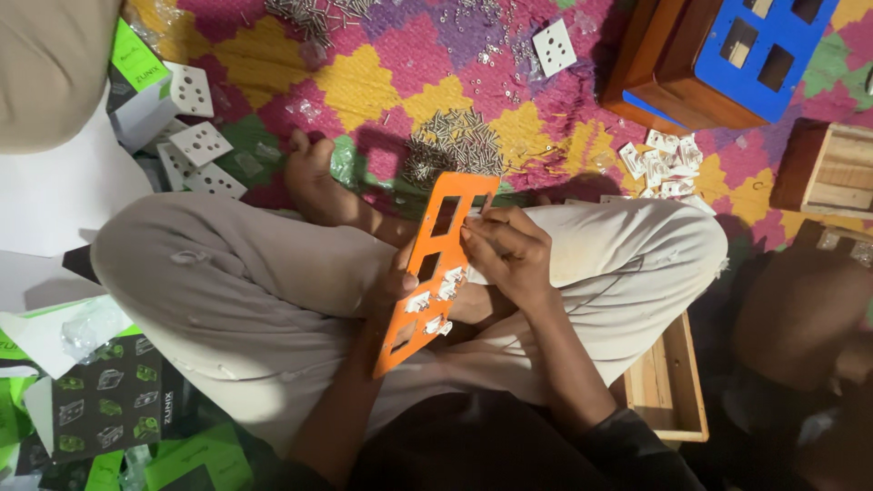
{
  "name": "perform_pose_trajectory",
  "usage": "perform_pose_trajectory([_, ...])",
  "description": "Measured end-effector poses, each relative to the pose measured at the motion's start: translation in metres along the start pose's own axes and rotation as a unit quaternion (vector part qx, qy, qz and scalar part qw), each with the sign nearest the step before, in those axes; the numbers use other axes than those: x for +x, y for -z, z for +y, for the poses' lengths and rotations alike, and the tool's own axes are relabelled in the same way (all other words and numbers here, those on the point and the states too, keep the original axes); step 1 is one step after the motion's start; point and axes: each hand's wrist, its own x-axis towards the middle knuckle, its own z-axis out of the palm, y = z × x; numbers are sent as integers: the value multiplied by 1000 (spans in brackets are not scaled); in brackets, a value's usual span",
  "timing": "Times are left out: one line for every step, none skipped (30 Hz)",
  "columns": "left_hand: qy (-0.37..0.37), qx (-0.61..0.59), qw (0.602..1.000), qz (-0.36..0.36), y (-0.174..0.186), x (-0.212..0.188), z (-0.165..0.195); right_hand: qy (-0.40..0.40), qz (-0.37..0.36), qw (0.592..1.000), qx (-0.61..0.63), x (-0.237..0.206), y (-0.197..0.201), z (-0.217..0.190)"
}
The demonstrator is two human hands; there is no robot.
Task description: The person sits on the floor and assembles small white electrical components onto an orange plastic board. They pick up components and metal fasteners from the floor, place them into the board's cutouts, and press them into place by hand.
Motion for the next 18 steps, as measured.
perform_pose_trajectory([2, -2, 1000, -1, 1, 1, -1, -9, 3, 1000, 7, 0, 0, 0])
perform_pose_trajectory([1, -6, 1000, -3, 1, 4, -2, -18, 8, 1000, 14, 0, 0, -1])
perform_pose_trajectory([1, -10, 1000, -5, 2, 6, -3, -25, 10, 999, 21, 0, 0, -1])
perform_pose_trajectory([-3, -14, 1000, -10, 3, 9, -3, -31, 12, 999, 28, 0, 0, -1])
perform_pose_trajectory([-4, -17, 1000, -11, 3, 11, -4, -37, 13, 999, 36, 0, 0, 0])
perform_pose_trajectory([-5, -17, 1000, -13, 3, 13, -4, -37, 10, 998, 47, 0, 1, 0])
perform_pose_trajectory([-6, -21, 1000, -13, 3, 15, -4, -38, 6, 998, 59, 0, 2, 0])
perform_pose_trajectory([-6, -24, 1000, -13, 3, 17, -4, -39, 3, 997, 71, -1, 3, 1])
perform_pose_trajectory([-8, -25, 1000, -14, 3, 19, -4, -49, -2, 995, 83, -1, 3, 1])
perform_pose_trajectory([-7, -28, 999, -14, 3, 20, -4, -59, -6, 994, 94, -2, 4, 2])
perform_pose_trajectory([-8, -29, 999, -15, 3, 21, -4, -69, -10, 992, 105, -2, 4, 3])
perform_pose_trajectory([-8, -32, 999, -15, 3, 22, -4, -66, -9, 992, 105, -3, 4, 3])
perform_pose_trajectory([-8, -35, 999, -15, 3, 23, -4, -63, -8, 992, 105, -4, 3, 4])
perform_pose_trajectory([-9, -36, 999, -16, 3, 23, -4, -60, -6, 993, 105, -4, 3, 5])
perform_pose_trajectory([-8, -37, 999, -17, 3, 25, -5, -59, -4, 995, 86, -5, 3, 5])
perform_pose_trajectory([-7, -37, 999, -19, 4, 25, -6, -58, -2, 996, 68, -5, 3, 5])
perform_pose_trajectory([-7, -40, 999, -21, 4, 26, -7, -57, -2, 997, 50, -6, 2, 6])
perform_pose_trajectory([-7, -41, 999, -22, 5, 28, -8, -49, 4, 998, 47, -6, 1, 6])
